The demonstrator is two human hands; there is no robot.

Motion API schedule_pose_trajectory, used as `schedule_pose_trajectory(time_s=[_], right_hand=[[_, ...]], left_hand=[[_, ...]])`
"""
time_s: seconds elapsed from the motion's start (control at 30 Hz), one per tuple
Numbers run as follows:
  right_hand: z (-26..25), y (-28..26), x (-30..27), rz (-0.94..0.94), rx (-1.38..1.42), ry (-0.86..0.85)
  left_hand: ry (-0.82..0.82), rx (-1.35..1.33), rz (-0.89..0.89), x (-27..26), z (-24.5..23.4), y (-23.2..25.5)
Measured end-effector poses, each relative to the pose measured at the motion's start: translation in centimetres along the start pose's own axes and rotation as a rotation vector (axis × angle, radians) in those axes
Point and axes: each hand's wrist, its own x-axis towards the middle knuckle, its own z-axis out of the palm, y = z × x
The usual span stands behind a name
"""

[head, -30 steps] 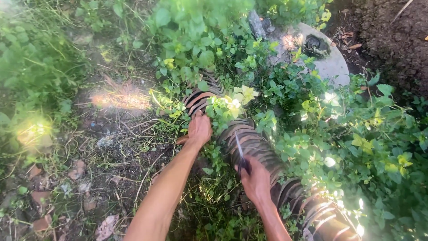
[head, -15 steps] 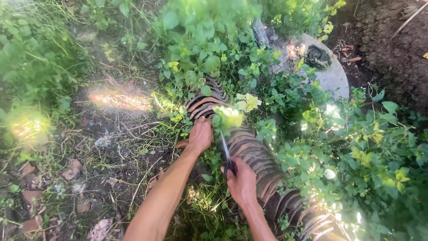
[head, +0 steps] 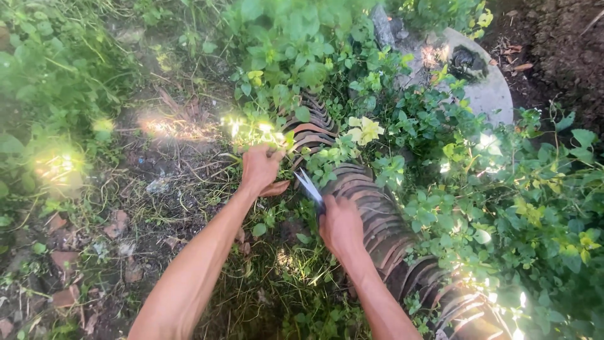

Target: Using a small knife to cut and remove weeds from a patch of ground.

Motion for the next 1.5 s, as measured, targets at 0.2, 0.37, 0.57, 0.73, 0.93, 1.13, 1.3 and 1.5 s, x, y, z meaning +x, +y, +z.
schedule_pose_trajectory(time_s=[0.2,0.37,0.57,0.73,0.93,1.13,1.3,1.5], right_hand=[[1.7,-0.6,3.1,-0.058,-0.099,0.012],[3.2,-0.4,4.5,-0.085,-0.105,0.039],[3.5,-0.3,4.2,-0.105,-0.090,0.056],[1.8,-1.4,2.3,-0.013,-0.045,-0.028],[-1.4,-0.6,-1.3,0.108,0.045,-0.243],[-4.9,1.7,-1.9,0.331,0.120,-0.342],[-5.0,2.7,-1.6,0.301,0.087,-0.191],[-5.1,2.3,-0.9,0.270,0.089,-0.113]], left_hand=[[0.011,0.023,0.100,-0.6,-0.8,0.4],[-0.016,0.032,0.069,-1.9,-1.8,2.0],[0.010,0.013,0.089,-1.6,-1.5,1.5],[0.006,0.017,0.064,-2.2,-1.6,2.3],[-0.075,-0.186,-0.112,-1.9,-1.5,3.5],[-0.126,-0.497,0.022,0.9,3.0,0.0],[-0.121,-0.410,0.074,-0.3,3.3,1.9],[-0.220,-0.438,-0.024,0.8,5.0,2.2]])
